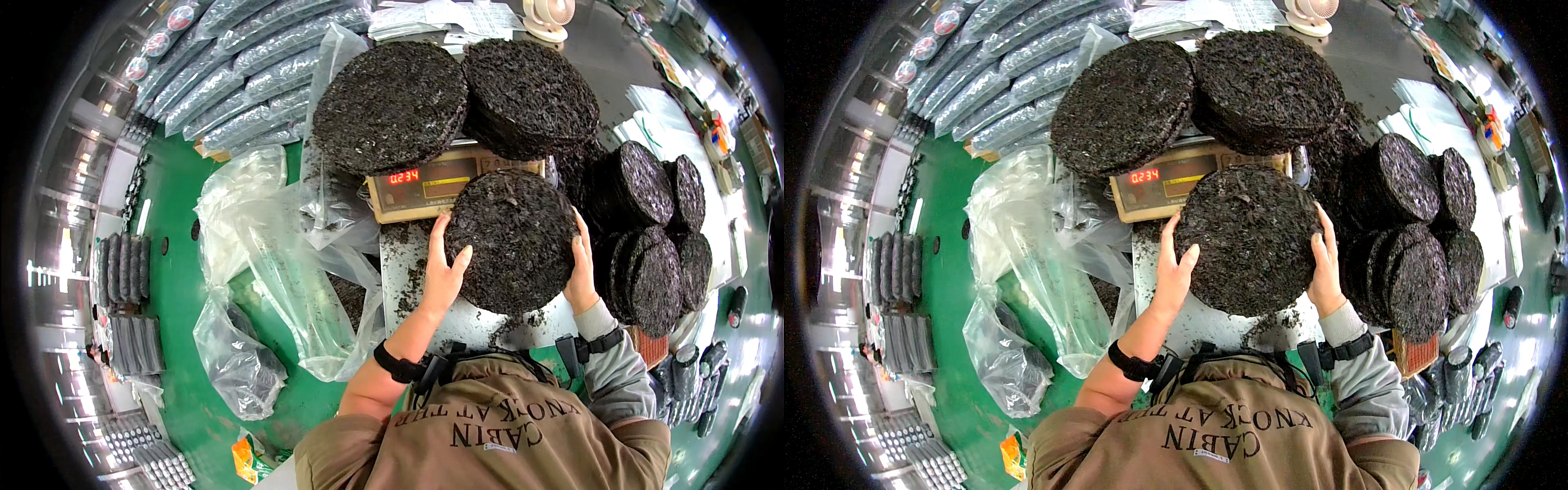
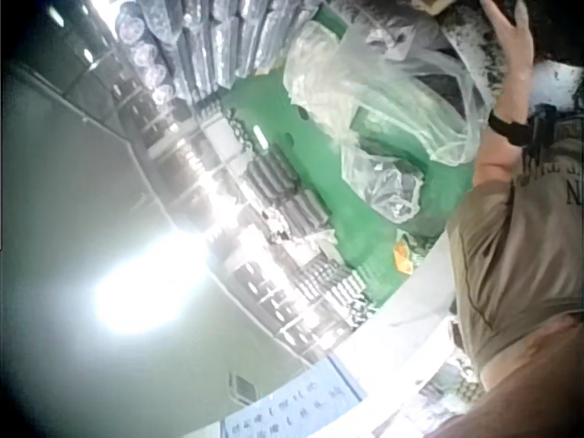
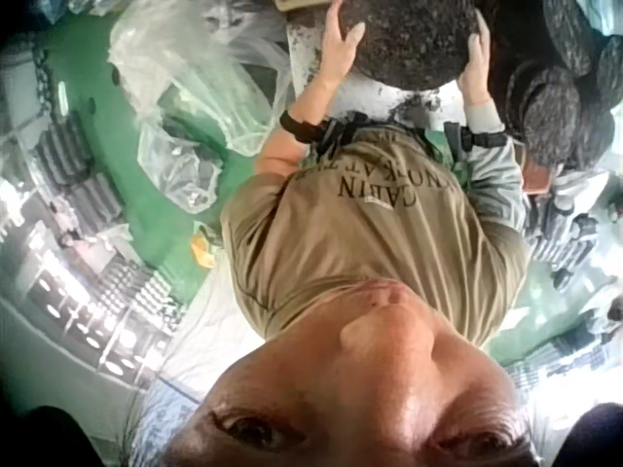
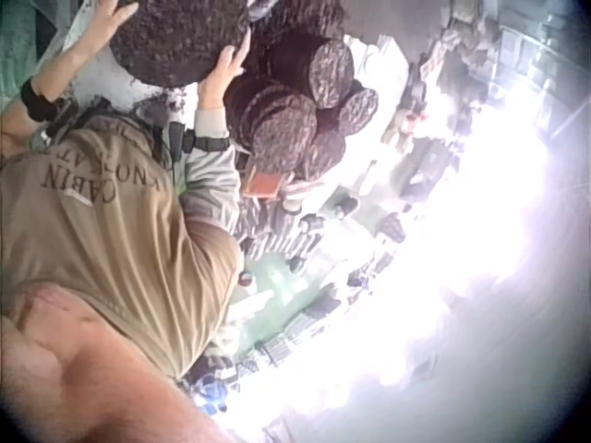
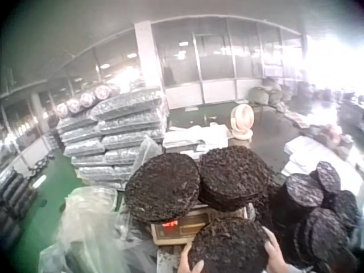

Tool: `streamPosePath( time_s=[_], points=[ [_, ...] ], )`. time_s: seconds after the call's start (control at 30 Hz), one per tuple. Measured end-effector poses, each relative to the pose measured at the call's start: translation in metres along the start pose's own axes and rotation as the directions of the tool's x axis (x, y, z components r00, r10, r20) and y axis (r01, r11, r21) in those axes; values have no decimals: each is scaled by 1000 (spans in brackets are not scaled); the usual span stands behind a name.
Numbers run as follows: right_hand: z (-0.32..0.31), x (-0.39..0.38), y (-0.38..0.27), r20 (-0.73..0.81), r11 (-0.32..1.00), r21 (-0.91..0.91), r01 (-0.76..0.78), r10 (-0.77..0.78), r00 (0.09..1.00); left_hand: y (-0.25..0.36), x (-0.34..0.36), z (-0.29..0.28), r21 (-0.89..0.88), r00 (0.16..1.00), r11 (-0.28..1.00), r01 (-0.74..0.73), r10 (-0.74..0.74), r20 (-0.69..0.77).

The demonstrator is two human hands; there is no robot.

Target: The person repeatedly picks up dark, compressed circular discs from a plastic bag and places them onto a digital scale. They adjust the discs on the scale to ensure stability and then remove them to place them into a stack on the table. This process is repeated multiple times throughout the clip.

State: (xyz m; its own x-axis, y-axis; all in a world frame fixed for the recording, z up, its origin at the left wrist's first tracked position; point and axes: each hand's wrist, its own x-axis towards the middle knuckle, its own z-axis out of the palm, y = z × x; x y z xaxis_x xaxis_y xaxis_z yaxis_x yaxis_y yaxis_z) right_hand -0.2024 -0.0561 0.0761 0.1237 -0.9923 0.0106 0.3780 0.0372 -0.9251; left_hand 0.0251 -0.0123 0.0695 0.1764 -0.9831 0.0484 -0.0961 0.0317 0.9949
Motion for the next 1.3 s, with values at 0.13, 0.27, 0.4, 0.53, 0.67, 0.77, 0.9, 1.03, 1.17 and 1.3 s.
streamPosePath(
  time_s=[0.13, 0.27, 0.4, 0.53, 0.67, 0.77, 0.9, 1.03, 1.17, 1.3],
  points=[
    [5, 5, -16, 87, 997, -46, 61, -56, 995, 35, -1, -1, -244, 994, 964, 103, -88, 69],
    [5, 12, -29, 153, 984, -115, 139, -120, 981, 51, 4, -1, -454, 989, 878, 150, -132, 73],
    [5, 12, -35, 166, 953, -171, 248, -221, 961, 64, 9, 4, -640, 919, 686, 348, -385, 87],
    [-25, 13, -6, 36, 993, 48, -107, 105, 994, 57, 7, 15, -639, 870, 644, 421, -486, 84],
    [-33, 11, -16, 110, 933, 280, -226, 203, 973, 72, 7, 16, -618, 934, 736, 276, -357, -7],
    [-34, 17, -29, 144, 985, 172, 1, -26, 989, 107, 16, -2, -223, 989, 969, -106, 79, -125],
    [-36, 29, -32, 163, 983, 183, -2, -28, 986, 165, 75, -51, -522, 952, 817, -246, 102, -288],
    [-29, 27, -6, 316, 987, 73, -144, 114, 942, 167, 138, -105, -259, 881, 952, -162, 21, -472],
    [-26, 10, 22, 401, 954, -43, -296, 288, 870, 125, 93, -170, 14, 735, 938, -348, 282, -617],
    [-14, -10, 51, 466, 875, -156, -458, 474, 747, 0, -40, -254, 185, 760, 941, 282, -102, -642]
  ],
)
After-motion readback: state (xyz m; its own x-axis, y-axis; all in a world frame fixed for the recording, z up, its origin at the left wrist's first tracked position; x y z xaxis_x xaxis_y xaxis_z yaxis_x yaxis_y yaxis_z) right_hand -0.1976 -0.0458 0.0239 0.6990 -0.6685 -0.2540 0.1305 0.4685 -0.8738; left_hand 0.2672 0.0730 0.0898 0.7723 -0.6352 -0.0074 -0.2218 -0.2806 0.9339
